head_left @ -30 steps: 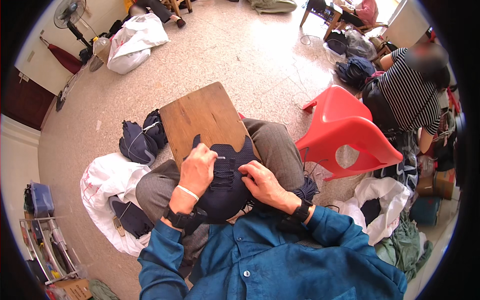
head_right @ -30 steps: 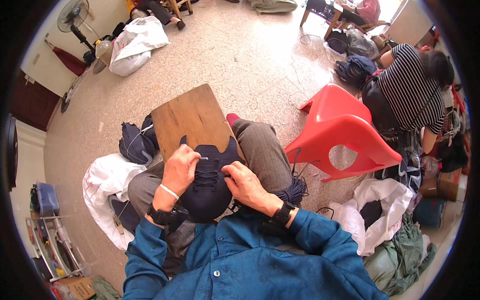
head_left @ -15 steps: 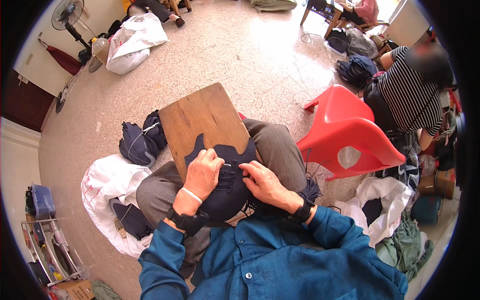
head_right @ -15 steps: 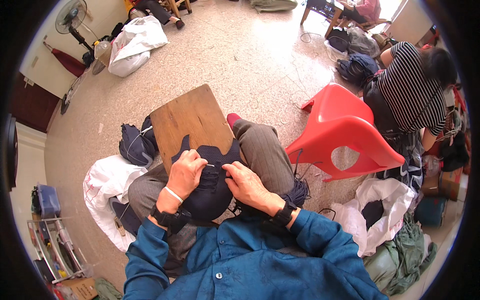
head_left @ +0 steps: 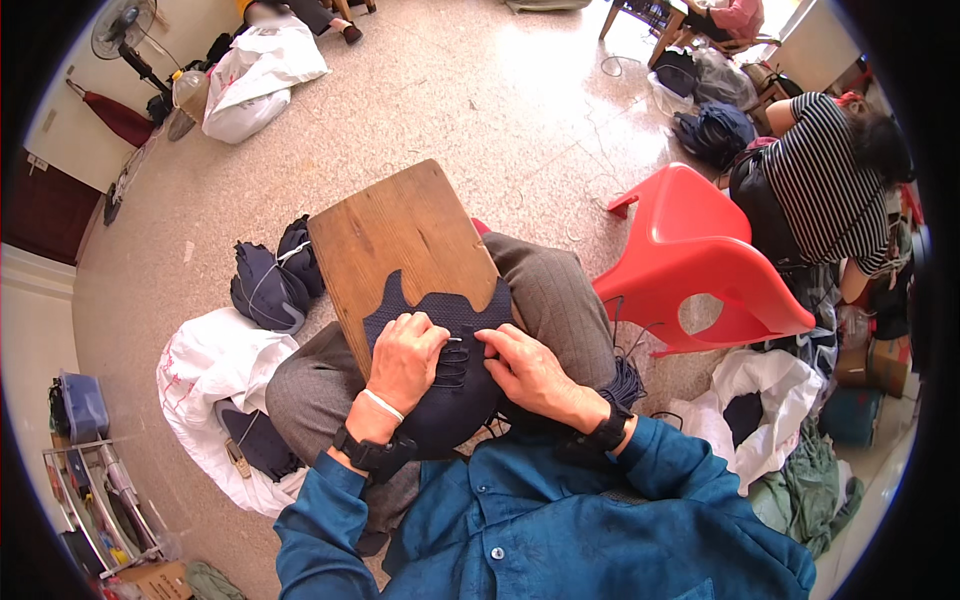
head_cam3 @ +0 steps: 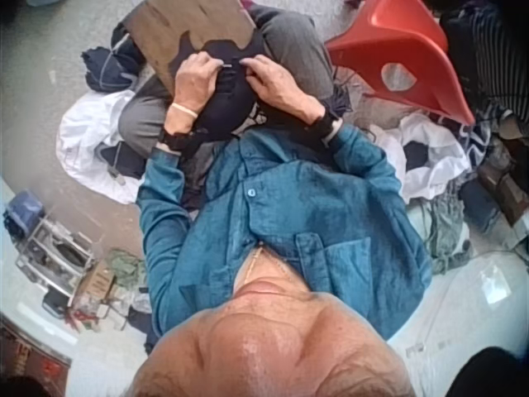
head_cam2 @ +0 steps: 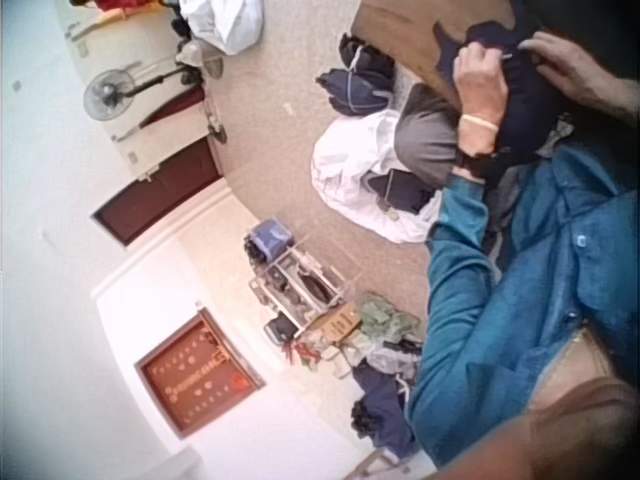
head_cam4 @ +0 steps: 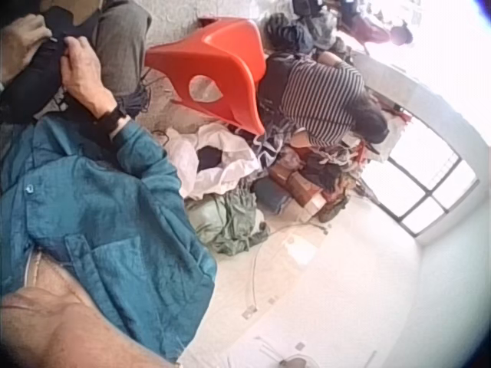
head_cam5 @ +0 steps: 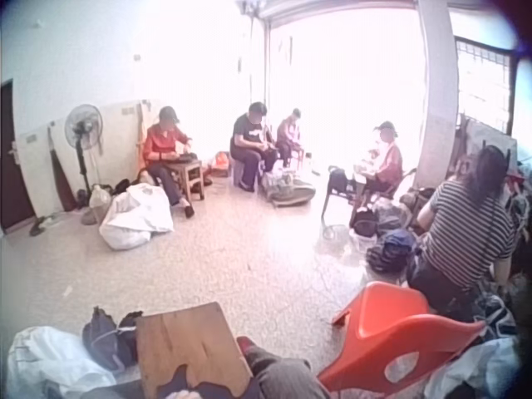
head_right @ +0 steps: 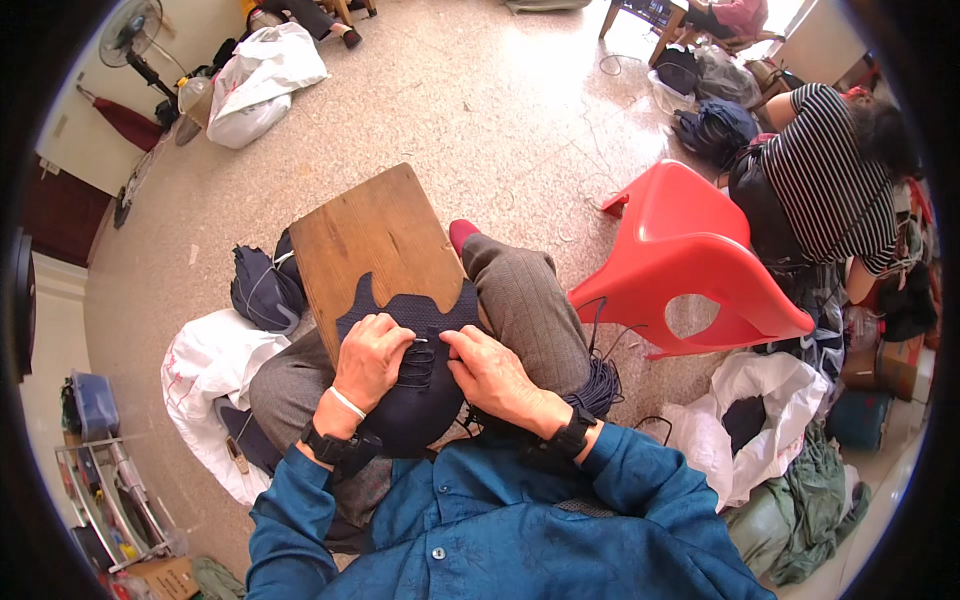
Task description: Manually thread laces through the eyelets of a shoe upper component.
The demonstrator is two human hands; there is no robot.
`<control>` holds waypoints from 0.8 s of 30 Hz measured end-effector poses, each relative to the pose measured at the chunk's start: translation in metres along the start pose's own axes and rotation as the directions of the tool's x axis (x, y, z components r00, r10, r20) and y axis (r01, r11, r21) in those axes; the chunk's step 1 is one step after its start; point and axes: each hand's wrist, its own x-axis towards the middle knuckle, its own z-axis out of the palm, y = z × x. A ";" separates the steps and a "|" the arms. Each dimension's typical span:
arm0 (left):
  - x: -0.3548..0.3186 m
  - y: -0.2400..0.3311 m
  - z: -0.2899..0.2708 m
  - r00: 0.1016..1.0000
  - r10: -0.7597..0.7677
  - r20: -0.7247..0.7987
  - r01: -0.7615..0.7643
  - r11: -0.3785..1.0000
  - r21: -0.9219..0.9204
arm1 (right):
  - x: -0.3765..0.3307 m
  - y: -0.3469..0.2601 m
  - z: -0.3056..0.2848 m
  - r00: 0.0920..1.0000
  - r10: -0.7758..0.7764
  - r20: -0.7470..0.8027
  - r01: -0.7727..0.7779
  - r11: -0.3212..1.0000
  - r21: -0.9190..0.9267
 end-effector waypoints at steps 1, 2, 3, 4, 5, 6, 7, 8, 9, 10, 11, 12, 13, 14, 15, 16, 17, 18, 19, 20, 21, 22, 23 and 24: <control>-0.001 -0.001 0.001 1.000 -0.024 -0.005 0.024 1.000 -0.020 | 0.000 0.000 0.000 1.000 -0.002 0.004 0.002 1.000 -0.004; -0.002 -0.001 0.002 0.999 -0.048 -0.010 0.048 0.998 -0.040 | 0.001 0.000 0.000 1.000 -0.001 0.005 0.001 1.000 -0.004; -0.001 -0.001 0.002 0.999 -0.047 -0.010 0.047 0.998 -0.042 | 0.000 -0.001 0.000 1.000 0.003 0.006 -0.003 1.000 0.004; -0.001 -0.001 0.002 0.998 -0.057 -0.039 0.055 0.997 -0.049 | 0.000 -0.001 0.000 1.000 0.006 0.008 -0.006 1.000 0.011; 0.000 -0.001 0.001 0.995 -0.068 -0.068 0.064 0.996 -0.056 | 0.001 -0.001 -0.001 1.000 0.007 0.007 -0.007 1.000 0.010; 0.000 -0.001 0.000 0.995 -0.069 -0.068 0.065 0.996 -0.057 | 0.001 -0.001 -0.001 1.000 0.010 0.010 -0.011 1.000 0.023; 0.000 0.000 -0.001 0.980 -0.186 -0.073 0.167 0.962 -0.218 | 0.002 -0.001 -0.001 1.000 0.013 0.012 -0.013 0.999 0.036; 0.000 0.001 -0.004 0.952 -0.301 -0.060 0.259 0.891 -0.372 | 0.003 -0.001 -0.001 1.000 0.012 0.014 -0.013 0.999 0.037; 0.005 0.008 -0.014 0.930 -0.366 -0.024 0.314 0.829 -0.462 | 0.003 0.001 -0.002 0.999 0.033 0.013 -0.034 0.998 0.043; 0.007 0.012 -0.018 0.931 -0.364 -0.022 0.313 0.829 -0.463 | 0.003 0.001 -0.002 0.998 0.054 0.012 -0.054 0.997 0.050; 0.009 0.016 -0.020 0.914 -0.405 -0.001 0.331 0.749 -0.575 | 0.001 0.001 -0.002 0.998 0.056 0.010 -0.056 0.997 0.049; 0.009 0.018 -0.022 0.895 -0.445 0.020 0.341 0.656 -0.673 | 0.002 0.000 -0.002 0.990 0.142 0.013 -0.142 0.975 0.169; 0.008 0.019 -0.022 0.873 -0.474 0.115 0.403 0.568 -0.717 | 0.002 -0.002 -0.003 0.974 0.227 0.027 -0.225 0.932 0.285; 0.009 0.023 -0.020 0.873 -0.474 0.112 0.402 0.570 -0.717 | 0.003 -0.005 -0.002 0.974 0.223 0.027 -0.221 0.933 0.285; 0.009 0.028 -0.016 0.872 -0.471 0.137 0.379 0.469 -0.798 | 0.005 -0.011 0.000 0.964 0.261 0.051 -0.249 0.820 0.516; 0.008 0.031 -0.012 0.872 -0.463 0.160 0.351 0.360 -0.865 | 0.008 -0.015 0.003 0.953 0.291 0.085 -0.262 0.652 0.712; 0.006 0.030 -0.010 0.883 -0.445 0.150 0.350 0.412 -0.841 | 0.010 -0.016 0.004 0.942 0.321 0.093 -0.278 0.600 0.750; 0.005 0.032 -0.007 0.884 -0.444 0.149 0.349 0.412 -0.842 | 0.012 -0.016 0.005 0.943 0.321 0.091 -0.277 0.601 0.749; 0.005 0.034 -0.005 0.879 -0.447 0.165 0.363 0.406 -0.839 | 0.015 -0.015 0.006 0.945 0.321 0.068 -0.244 0.552 0.797; 0.005 0.035 -0.002 0.875 -0.449 0.181 0.378 0.399 -0.835 | 0.017 -0.014 0.007 0.946 0.321 0.044 -0.209 0.499 0.841; 0.005 0.035 0.002 0.869 -0.464 0.173 0.388 0.422 -0.819 | 0.018 -0.013 0.010 0.942 0.334 0.028 -0.204 0.504 0.839; 0.005 0.035 0.004 0.869 -0.464 0.172 0.388 0.423 -0.819 | 0.018 -0.013 0.012 0.942 0.334 0.028 -0.203 0.504 0.840; 0.004 0.035 0.006 0.870 -0.462 0.171 0.376 0.400 -0.836 | 0.018 -0.013 0.014 0.941 0.339 0.004 -0.189 0.518 0.834; 0.006 0.036 0.004 0.872 -0.460 0.169 0.364 0.376 -0.852 | 0.018 -0.014 0.014 0.939 0.343 -0.021 -0.176 0.531 0.829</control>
